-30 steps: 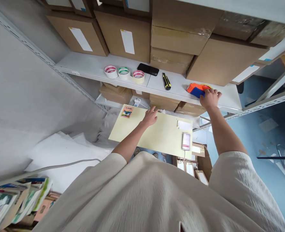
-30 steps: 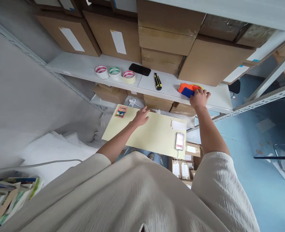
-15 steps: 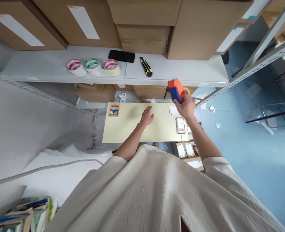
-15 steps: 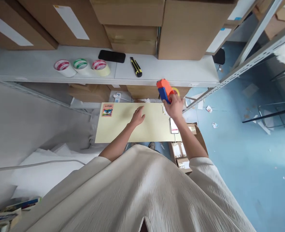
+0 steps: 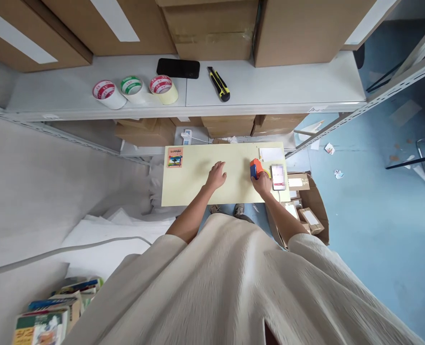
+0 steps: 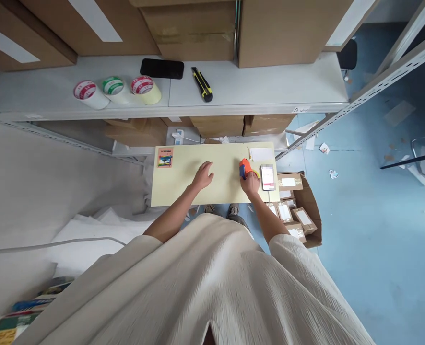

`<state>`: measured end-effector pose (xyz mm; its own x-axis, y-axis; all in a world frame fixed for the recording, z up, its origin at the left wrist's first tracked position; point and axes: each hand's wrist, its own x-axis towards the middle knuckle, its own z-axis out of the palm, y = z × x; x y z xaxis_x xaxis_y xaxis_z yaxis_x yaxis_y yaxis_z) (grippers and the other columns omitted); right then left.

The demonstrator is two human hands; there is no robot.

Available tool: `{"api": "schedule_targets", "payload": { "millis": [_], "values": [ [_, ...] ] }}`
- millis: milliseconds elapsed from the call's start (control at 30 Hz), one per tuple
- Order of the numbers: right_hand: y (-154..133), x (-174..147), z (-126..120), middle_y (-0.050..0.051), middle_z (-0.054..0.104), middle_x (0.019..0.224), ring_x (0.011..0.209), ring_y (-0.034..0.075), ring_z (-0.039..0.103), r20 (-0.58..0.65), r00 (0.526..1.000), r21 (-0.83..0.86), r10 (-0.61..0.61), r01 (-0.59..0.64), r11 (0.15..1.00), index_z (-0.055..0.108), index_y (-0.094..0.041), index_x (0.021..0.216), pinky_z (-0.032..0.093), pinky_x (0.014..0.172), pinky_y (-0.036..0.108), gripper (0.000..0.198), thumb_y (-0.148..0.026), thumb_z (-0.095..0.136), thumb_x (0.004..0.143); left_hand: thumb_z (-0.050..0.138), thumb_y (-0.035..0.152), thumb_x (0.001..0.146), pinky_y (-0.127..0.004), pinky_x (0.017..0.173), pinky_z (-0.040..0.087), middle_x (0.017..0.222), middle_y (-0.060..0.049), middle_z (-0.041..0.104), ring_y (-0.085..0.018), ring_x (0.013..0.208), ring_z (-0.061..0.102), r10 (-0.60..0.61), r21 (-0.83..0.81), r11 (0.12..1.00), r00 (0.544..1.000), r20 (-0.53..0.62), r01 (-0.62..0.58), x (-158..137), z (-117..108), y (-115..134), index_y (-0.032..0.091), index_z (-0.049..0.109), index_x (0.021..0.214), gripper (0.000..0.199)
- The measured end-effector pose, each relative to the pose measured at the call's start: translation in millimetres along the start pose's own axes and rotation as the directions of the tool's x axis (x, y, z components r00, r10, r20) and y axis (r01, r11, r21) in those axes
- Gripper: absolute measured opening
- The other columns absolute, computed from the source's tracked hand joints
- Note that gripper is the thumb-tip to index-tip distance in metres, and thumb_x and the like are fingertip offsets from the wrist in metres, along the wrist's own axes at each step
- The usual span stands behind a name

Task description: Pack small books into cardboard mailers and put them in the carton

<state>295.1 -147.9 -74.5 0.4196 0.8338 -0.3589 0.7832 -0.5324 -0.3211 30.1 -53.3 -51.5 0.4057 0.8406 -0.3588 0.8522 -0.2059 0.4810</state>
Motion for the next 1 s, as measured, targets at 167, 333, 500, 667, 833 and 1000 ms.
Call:
{"api": "schedule_targets", "payload": {
  "millis": [167,333,500,667,833,1000],
  "values": [
    [8,2,18,0.021,0.082,0.124,0.119,0.038,0.077,0.025,0.998,-0.053,0.059,-0.057,0.997,0.071,-0.019,0.118,0.051,0.110,0.050,0.024,-0.036,0.063,0.104,0.052,0.026,0.114,-0.051,0.144,0.040,0.190,-0.018,0.043,-0.034,0.177,0.041,-0.032,0.014,0.999,0.999,0.034,0.032,-6,-1,-14,0.018,0.051,0.178,0.065],
    [13,-1,27,0.019,0.081,0.118,0.117,0.035,0.075,0.028,0.998,-0.059,0.063,-0.061,0.996,0.070,-0.017,0.118,0.049,0.104,0.044,0.021,-0.033,0.068,0.103,0.057,0.024,0.111,-0.051,0.143,0.041,0.185,-0.017,0.050,-0.034,0.173,0.047,-0.029,-0.067,0.997,1.000,0.004,0.029,-6,1,-28,0.020,0.060,0.170,0.059],
    [12,-3,15,0.021,0.078,0.129,0.120,0.036,0.070,-0.095,0.995,-0.028,-0.027,0.024,0.999,0.069,-0.020,0.117,0.047,0.100,0.044,0.024,-0.041,0.063,0.108,0.057,0.022,0.109,-0.051,0.142,0.044,0.174,-0.017,0.062,-0.032,0.166,0.055,-0.015,-0.125,0.992,0.998,-0.062,0.007,-9,0,-36,0.020,0.068,0.161,0.053],
    [-24,20,3,0.018,0.079,0.122,0.115,0.035,0.068,-0.080,0.937,-0.036,-0.341,0.339,0.940,0.071,-0.020,0.117,0.045,0.102,0.044,0.025,-0.034,0.051,0.112,0.058,0.017,0.107,-0.049,0.143,0.042,0.171,-0.019,0.065,-0.032,0.164,0.058,-0.104,-0.183,0.981,0.977,-0.188,0.069,-32,1,-46,0.016,0.070,0.158,0.052],
    [-97,21,29,0.016,0.079,0.116,0.109,0.032,0.068,0.070,0.773,-0.008,-0.630,0.632,0.775,0.073,-0.021,0.114,0.044,0.096,0.040,0.024,-0.025,0.050,0.110,0.061,0.018,0.106,-0.049,0.140,0.047,0.169,-0.016,0.066,-0.033,0.159,0.062,-0.330,-0.297,0.925,0.888,-0.322,0.236,-94,14,-79,0.019,0.072,0.155,0.051],
    [-168,-23,67,0.013,0.079,0.111,0.101,0.028,0.069,0.262,0.568,0.055,-0.780,0.798,0.600,0.072,-0.023,0.105,0.045,0.094,0.038,0.022,-0.019,0.051,0.106,0.063,0.017,0.101,-0.052,0.137,0.052,0.161,-0.013,0.072,-0.033,0.152,0.067,-0.563,-0.481,0.802,0.715,-0.413,0.354,-180,35,-115,0.021,0.075,0.151,0.052]
  ]
}}
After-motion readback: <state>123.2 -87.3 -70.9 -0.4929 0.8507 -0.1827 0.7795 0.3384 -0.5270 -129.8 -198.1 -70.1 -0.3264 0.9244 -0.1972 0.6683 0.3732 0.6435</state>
